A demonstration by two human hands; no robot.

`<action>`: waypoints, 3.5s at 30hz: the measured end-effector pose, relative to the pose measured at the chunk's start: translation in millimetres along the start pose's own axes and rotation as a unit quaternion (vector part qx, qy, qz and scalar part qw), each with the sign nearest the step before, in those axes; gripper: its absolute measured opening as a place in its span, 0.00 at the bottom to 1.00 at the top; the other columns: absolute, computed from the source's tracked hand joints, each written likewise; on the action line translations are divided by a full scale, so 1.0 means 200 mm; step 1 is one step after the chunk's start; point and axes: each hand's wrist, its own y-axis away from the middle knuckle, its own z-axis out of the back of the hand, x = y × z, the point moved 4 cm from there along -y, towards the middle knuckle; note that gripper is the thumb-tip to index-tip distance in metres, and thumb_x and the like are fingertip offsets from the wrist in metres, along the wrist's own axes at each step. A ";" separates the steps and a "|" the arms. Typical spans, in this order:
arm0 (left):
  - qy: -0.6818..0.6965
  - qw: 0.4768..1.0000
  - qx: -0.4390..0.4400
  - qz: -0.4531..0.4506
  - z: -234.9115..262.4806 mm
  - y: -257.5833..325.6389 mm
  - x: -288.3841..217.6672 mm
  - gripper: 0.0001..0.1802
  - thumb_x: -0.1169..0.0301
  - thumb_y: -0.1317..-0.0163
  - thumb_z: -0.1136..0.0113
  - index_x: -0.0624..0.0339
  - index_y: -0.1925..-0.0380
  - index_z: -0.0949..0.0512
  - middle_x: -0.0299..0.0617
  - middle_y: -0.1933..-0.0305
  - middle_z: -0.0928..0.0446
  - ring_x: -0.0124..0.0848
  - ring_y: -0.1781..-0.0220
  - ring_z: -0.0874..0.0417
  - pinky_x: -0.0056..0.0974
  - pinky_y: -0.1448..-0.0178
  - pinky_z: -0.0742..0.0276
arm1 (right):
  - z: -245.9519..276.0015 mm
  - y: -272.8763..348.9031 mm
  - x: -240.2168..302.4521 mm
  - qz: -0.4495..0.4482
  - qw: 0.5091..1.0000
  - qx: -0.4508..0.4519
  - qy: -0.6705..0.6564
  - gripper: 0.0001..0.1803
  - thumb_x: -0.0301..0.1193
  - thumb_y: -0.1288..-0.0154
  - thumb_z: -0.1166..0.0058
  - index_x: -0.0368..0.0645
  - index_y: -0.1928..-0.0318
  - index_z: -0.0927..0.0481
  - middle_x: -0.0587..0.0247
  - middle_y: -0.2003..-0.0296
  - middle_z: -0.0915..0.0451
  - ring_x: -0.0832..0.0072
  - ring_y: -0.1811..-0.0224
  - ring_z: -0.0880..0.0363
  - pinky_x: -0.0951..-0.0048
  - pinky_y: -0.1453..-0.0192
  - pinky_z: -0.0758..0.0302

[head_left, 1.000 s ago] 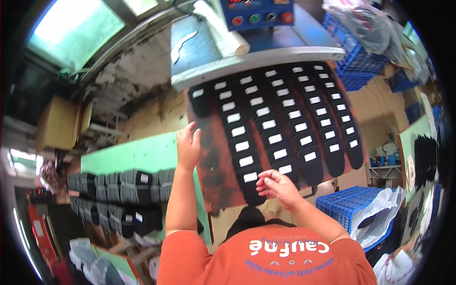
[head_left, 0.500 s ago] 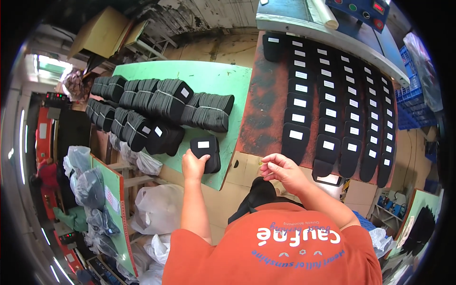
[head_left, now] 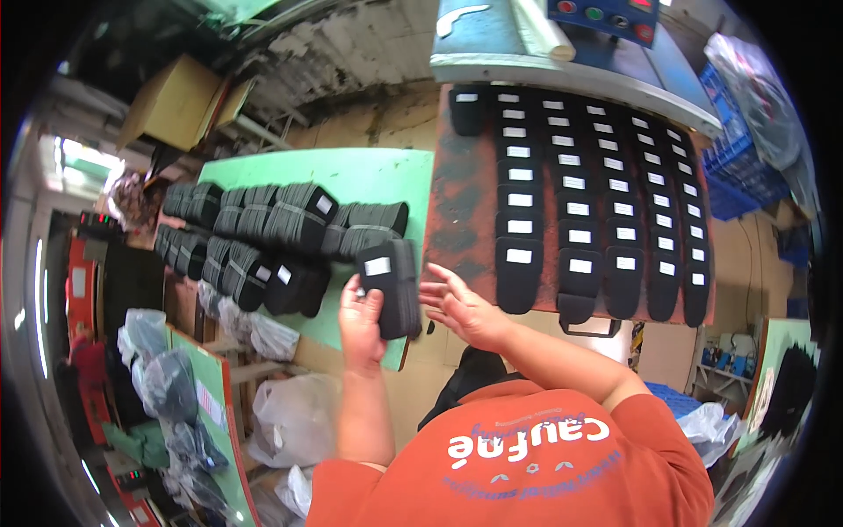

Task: The worker is arranging and sorting black shoe components into organized stacks on a work surface in a manufacturing facility.

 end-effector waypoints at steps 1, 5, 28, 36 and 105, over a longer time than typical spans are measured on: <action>-0.036 0.998 0.049 0.020 -0.11 0.00 0.03 0.25 0.75 0.40 0.44 0.66 0.44 0.38 0.45 0.51 0.27 0.31 0.52 0.24 0.36 0.48 0.25 | 0.02 -0.05 -0.02 0.042 0.996 0.012 -0.081 0.37 0.49 0.36 0.54 0.45 0.35 0.52 0.59 0.41 0.39 0.69 0.38 0.38 0.64 0.36 0.38; -0.604 0.716 0.019 -0.349 -0.49 -0.07 0.02 0.24 0.70 0.44 0.39 0.68 0.48 0.30 0.47 0.57 0.28 0.40 0.54 0.27 0.40 0.48 0.31 | 0.09 -0.10 0.21 0.103 0.977 -0.018 -0.185 0.31 0.46 0.36 0.53 0.49 0.38 0.46 0.65 0.45 0.34 0.72 0.43 0.33 0.66 0.40 0.32; -0.471 0.855 0.131 -0.172 -0.82 -1.39 0.39 0.13 0.73 0.45 0.39 0.72 0.63 0.24 0.40 0.68 0.21 0.25 0.68 0.24 0.30 0.61 0.27 | 0.62 -0.21 0.56 0.186 0.917 -0.259 -0.239 0.22 0.22 0.36 0.55 0.44 0.41 0.38 0.55 0.48 0.29 0.64 0.47 0.27 0.59 0.45 0.26; -0.281 0.946 0.164 0.008 -0.75 -1.18 0.36 0.03 0.74 0.43 0.41 0.61 0.72 0.24 0.29 0.79 0.28 0.15 0.82 0.36 0.22 0.79 0.42 | 0.65 -0.31 0.56 0.183 0.905 -0.270 -0.272 0.18 0.29 0.31 0.60 0.44 0.42 0.37 0.58 0.50 0.28 0.67 0.49 0.25 0.65 0.48 0.24; -0.501 0.837 0.111 -0.189 -0.25 -0.51 0.32 0.18 0.74 0.49 0.37 0.69 0.57 0.25 0.44 0.67 0.23 0.30 0.69 0.22 0.33 0.62 0.26 | 0.48 0.79 -0.18 -0.133 0.903 -0.340 -0.226 0.20 0.41 0.31 0.59 0.42 0.46 0.40 0.47 0.61 0.27 0.55 0.59 0.24 0.53 0.53 0.25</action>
